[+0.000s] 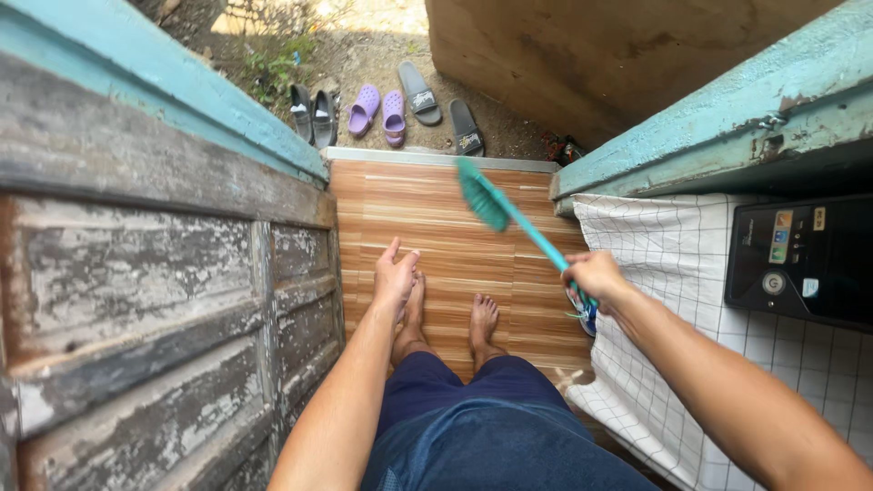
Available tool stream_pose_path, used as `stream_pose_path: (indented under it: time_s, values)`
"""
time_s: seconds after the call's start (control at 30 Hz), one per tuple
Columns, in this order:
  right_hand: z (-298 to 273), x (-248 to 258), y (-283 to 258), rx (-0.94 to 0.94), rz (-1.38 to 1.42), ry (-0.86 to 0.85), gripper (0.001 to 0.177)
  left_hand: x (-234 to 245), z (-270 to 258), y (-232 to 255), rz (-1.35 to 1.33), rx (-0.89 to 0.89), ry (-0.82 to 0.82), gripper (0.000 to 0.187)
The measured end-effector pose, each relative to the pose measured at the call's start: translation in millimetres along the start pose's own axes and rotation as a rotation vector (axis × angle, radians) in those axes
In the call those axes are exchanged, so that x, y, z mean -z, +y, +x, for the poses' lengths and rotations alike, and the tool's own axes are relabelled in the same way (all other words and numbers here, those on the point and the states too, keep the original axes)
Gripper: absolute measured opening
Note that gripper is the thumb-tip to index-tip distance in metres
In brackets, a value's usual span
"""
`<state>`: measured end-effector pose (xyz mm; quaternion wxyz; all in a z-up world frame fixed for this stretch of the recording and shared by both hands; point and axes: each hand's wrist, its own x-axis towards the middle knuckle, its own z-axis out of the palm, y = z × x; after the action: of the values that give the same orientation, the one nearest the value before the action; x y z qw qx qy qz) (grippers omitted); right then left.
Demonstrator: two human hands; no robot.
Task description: The person sweeps debris across a wood-patterned floor using a blue hand broom, then applies a strip of blue tape to the base of a wall.
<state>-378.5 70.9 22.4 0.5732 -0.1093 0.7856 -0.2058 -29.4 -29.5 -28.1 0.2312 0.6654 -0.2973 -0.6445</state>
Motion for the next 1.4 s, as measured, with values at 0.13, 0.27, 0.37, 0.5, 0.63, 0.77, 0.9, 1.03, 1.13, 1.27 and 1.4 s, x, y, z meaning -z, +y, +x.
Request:
stream_pose_path:
  time_s: [0.13, 0.27, 0.37, 0.5, 0.63, 0.77, 0.9, 1.03, 1.13, 1.27, 1.4]
  values:
    - [-3.2, -9.4, -10.7, 0.055, -0.313, 0.241, 0.056, -1.3, 27.8, 8.1, -0.001, 0.014, -0.093, 0.078]
    - [-50.6, -0.3, 0.3, 0.168, 0.093, 0.135, 0.068, 3.6, 61.4, 19.3, 0.235, -0.164, -0.151, 0.072]
    - [-99.6, -11.0, 14.6, 0.022, 0.293, 0.123, 0.071, 6.2, 77.5, 41.9, 0.361, -0.236, -0.214, 0.072]
    - [-157.6, -53.2, 41.0, -0.088, 0.556, 0.119, 0.068, -12.5, 75.0, 66.2, 0.420, -0.211, -0.329, 0.075]
    - [-150.1, -86.5, 54.1, -0.212, 0.772, 0.161, 0.057, -33.6, 53.6, 68.9, 0.482, -0.243, -0.392, 0.072]
    - [-94.3, -112.6, 45.0, -0.063, 0.896, 0.071, 0.052, -44.7, 41.3, 62.8, 0.543, -0.131, -0.461, 0.075]
    - [-84.6, -121.7, 24.2, 0.007, 0.898, 0.091, 0.067, -48.9, 33.5, 54.2, 0.670, -0.228, -0.484, 0.070]
    - [-140.0, -107.9, 33.1, 0.080, 0.811, 0.036, 0.069, -55.9, 30.2, 49.0, 0.629, -0.238, -0.501, 0.071]
    - [-182.9, -101.6, 45.9, 0.064, 0.731, 0.077, 0.070, -71.0, 27.1, 38.5, 0.679, -0.285, -0.551, 0.071]
    - [-221.4, -106.6, 79.2, -0.061, 0.656, 0.178, 0.072, -100.2, 14.8, 5.8, 0.691, -0.297, -0.665, 0.072]
    - [-254.6, -124.3, 125.1, -0.169, 0.718, 0.286, 0.072, -114.8, -16.8, 0.0, 0.799, -0.196, -0.747, 0.073]
